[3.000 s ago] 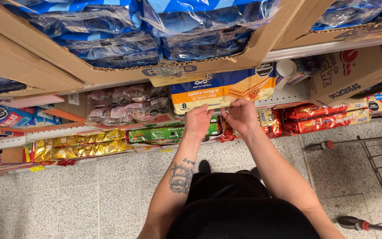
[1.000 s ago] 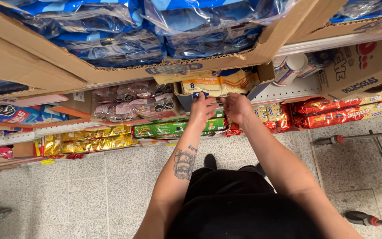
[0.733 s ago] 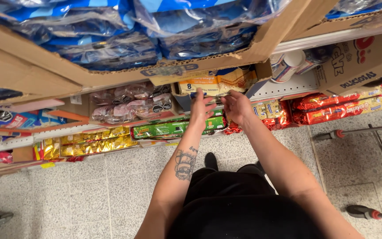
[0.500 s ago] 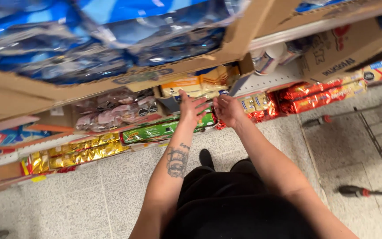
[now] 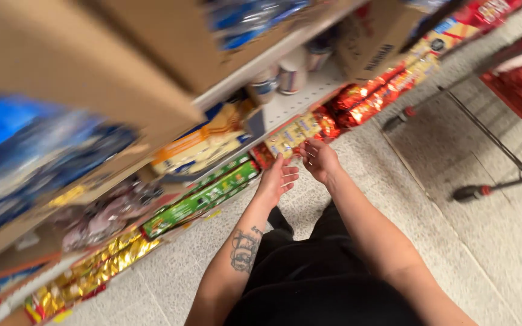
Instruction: Selecting snacks and grocery items from store shelves and placing them into a shopping cart.
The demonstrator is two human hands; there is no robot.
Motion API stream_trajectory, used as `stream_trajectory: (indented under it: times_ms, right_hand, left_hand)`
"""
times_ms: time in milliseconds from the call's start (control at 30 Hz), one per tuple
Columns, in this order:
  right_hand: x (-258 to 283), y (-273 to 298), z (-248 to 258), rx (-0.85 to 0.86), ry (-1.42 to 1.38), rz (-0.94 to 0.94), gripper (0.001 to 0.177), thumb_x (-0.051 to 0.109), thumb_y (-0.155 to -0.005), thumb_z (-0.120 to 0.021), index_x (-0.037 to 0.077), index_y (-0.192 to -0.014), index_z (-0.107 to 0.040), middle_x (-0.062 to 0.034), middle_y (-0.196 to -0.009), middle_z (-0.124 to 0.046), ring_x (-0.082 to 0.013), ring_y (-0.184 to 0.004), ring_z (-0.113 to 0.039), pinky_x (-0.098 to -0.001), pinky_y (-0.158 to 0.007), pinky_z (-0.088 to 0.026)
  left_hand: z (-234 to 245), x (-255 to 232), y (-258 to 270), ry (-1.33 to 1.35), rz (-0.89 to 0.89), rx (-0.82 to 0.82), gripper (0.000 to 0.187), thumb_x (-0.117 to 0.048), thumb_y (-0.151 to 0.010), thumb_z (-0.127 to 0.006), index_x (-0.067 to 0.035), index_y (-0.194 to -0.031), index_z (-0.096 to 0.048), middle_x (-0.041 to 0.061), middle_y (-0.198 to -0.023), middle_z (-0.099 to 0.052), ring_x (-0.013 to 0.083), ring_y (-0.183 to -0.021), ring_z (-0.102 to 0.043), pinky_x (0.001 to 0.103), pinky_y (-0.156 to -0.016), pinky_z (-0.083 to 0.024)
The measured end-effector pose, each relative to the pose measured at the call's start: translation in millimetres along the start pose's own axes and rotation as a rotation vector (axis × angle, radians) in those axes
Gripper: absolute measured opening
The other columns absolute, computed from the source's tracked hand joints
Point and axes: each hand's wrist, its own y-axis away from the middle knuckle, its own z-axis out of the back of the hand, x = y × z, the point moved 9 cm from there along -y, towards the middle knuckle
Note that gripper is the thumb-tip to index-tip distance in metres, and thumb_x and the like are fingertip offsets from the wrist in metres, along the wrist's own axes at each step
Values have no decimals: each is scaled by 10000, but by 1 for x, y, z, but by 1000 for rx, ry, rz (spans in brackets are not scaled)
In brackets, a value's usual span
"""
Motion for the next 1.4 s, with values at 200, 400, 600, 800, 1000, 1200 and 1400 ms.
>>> stream_trajectory:
  times_ms: [200,400,600,800,1000,1200,1400]
  right_hand:
    - [62,4,95,-143,-145,43,168,248,-991,-612,138,-1111,-656,-8,-1020,-728,-127,-898,-670,-273,-721,-502]
    - [134,-17,192,-246,-227,76,150,245,-989,-614,152,-1102,-649,-24,-1031,-734,-127,-888,-673,-253,-691,-510]
    - [205,-69,271,-285,-254,47,149,250,-1004,-596,149,-1105,-640,-12,-1054,-732,-119,-901,-679,-269,-707,-522]
    - [275,-129,312,-257,-224,33,266,404,-1033,-547,174,-1147,-619,20,-1115,-727,-121,-953,-656,-328,-828,-501]
    - [301,-196,340,-265,-177,6,451,487,-1026,-482,182,-1348,-567,-15,-1344,-641,-169,-1120,-597,-381,-925,-489]
    - [274,-266,366,-192,-243,36,595,574,-1022,-394,199,-1479,-465,-30,-1513,-522,-224,-1271,-507,-434,-1002,-439]
    - [268,-292,370,-188,-267,26,664,625,-1015,-321,260,-1567,-377,6,-1611,-404,-179,-1386,-445,-419,-1039,-446]
  left_hand:
    - [-85,4,-34,-261,8,13,481,-497,-1024,-480,-148,-1352,-518,55,-1084,-736,172,-935,-681,357,-811,-498]
    - [-164,25,-115,-495,-124,-25,536,-521,-1031,-424,-105,-1332,-577,69,-1059,-746,164,-905,-689,351,-809,-510]
    - [-246,16,-189,-885,-274,-161,502,-489,-1025,-502,-97,-1321,-606,118,-1096,-753,252,-1015,-702,385,-918,-516]
    - [-321,7,-253,-1274,-563,-223,427,-395,-1036,-493,-173,-1384,-601,115,-1291,-689,363,-1181,-631,460,-986,-494]
    - [-383,1,-317,-1465,-581,-204,534,-446,-980,-595,-199,-1450,-529,70,-1452,-567,309,-1349,-490,494,-1129,-358]
    - [-394,15,-397,-1609,-760,-198,712,-399,-903,-731,-193,-1522,-445,93,-1563,-420,349,-1435,-371,539,-1161,-309]
    - [-392,21,-451,-1772,-678,-240,1054,-404,-722,-875,-125,-1557,-294,145,-1555,-363,367,-1387,-374,556,-1110,-315]
